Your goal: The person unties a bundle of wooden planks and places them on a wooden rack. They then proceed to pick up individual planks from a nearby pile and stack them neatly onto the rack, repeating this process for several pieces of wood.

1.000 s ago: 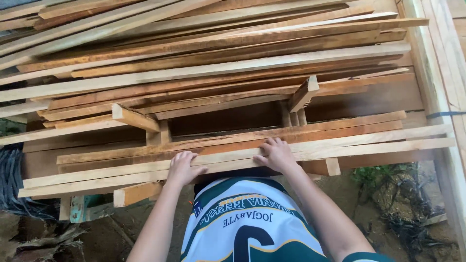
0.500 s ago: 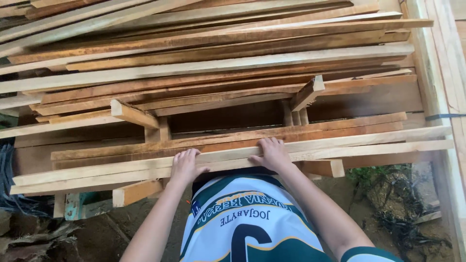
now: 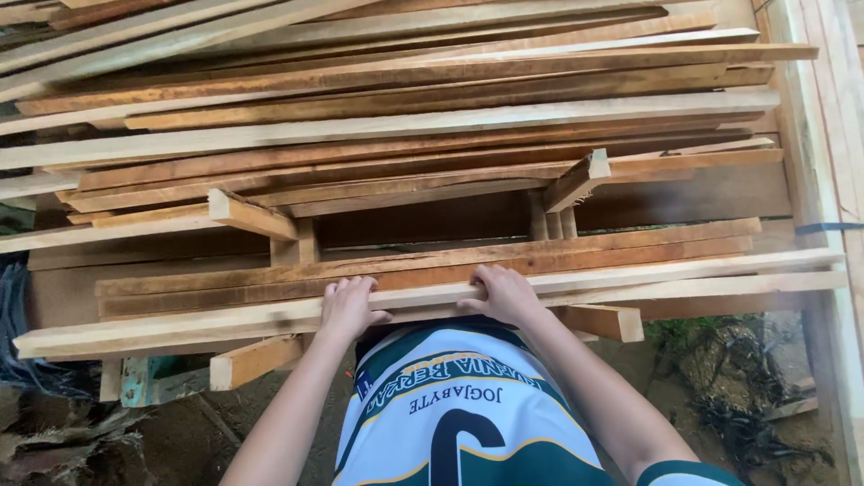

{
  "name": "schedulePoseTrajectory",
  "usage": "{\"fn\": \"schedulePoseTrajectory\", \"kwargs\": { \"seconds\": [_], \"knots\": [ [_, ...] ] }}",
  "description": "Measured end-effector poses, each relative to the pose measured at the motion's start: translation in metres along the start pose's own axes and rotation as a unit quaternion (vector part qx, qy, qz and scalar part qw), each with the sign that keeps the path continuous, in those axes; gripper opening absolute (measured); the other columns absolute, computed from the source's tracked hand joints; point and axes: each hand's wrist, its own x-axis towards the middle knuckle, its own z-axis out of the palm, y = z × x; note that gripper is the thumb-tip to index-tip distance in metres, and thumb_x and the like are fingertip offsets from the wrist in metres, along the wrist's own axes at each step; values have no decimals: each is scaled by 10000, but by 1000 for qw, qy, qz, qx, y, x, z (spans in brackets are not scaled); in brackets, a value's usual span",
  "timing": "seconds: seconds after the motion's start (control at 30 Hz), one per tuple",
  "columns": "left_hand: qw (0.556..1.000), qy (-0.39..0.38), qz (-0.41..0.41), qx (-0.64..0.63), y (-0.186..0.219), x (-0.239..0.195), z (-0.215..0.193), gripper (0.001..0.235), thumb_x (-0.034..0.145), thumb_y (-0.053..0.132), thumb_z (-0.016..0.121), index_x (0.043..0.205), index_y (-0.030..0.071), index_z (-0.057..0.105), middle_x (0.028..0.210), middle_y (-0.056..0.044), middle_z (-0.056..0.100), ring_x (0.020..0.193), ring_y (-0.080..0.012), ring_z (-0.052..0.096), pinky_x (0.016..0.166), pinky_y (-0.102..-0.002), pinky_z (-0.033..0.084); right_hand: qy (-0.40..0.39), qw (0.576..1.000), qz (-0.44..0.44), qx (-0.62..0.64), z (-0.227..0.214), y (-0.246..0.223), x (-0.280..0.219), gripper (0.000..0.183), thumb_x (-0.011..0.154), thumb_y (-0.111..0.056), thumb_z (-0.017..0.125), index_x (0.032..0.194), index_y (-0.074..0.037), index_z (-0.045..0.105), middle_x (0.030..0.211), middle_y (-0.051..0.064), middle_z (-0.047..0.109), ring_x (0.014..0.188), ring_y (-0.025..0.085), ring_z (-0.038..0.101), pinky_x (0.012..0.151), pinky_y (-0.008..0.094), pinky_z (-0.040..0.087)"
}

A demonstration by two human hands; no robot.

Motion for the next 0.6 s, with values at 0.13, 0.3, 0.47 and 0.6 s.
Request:
{"fn": "schedulePoseTrajectory", "kwargs": {
  "seconds": [0.13,0.3,0.47,0.6],
  "knots": [
    [1000,19,7,-12,-1,-8,8,645,744,490,861,1286,260,597,1277,60,608,1297,-203,525,1154,-456,352,66,996,-48,-24,21,10,-3,499,794,-534,796,1155,-238,620,1067,5,683,1100,239,627,892,383,509],
    [998,58,17,-34,-1,-14,13,659,763,460,854,1324,233,594,1315,36,539,1370,-234,456,1157,-488,378,150,984,-84,-40,34,13,-4,519,793,-541,803,1170,-218,652,1081,-46,610,1113,193,565,894,347,467],
    [998,52,24,-18,2,-16,8,730,807,444,827,1438,231,527,1419,29,500,1433,-236,390,1187,-508,338,187,977,-90,-51,41,14,-1,501,793,-544,797,1159,-237,647,1091,-68,602,1098,171,565,943,346,445],
    [999,21,24,-13,4,-13,3,757,825,414,827,1477,204,504,1487,7,476,1455,-265,372,1219,-557,280,197,976,-78,-46,37,10,1,474,798,-548,789,1132,-239,655,1098,-76,611,1081,164,579,954,346,440]
  ]
}}
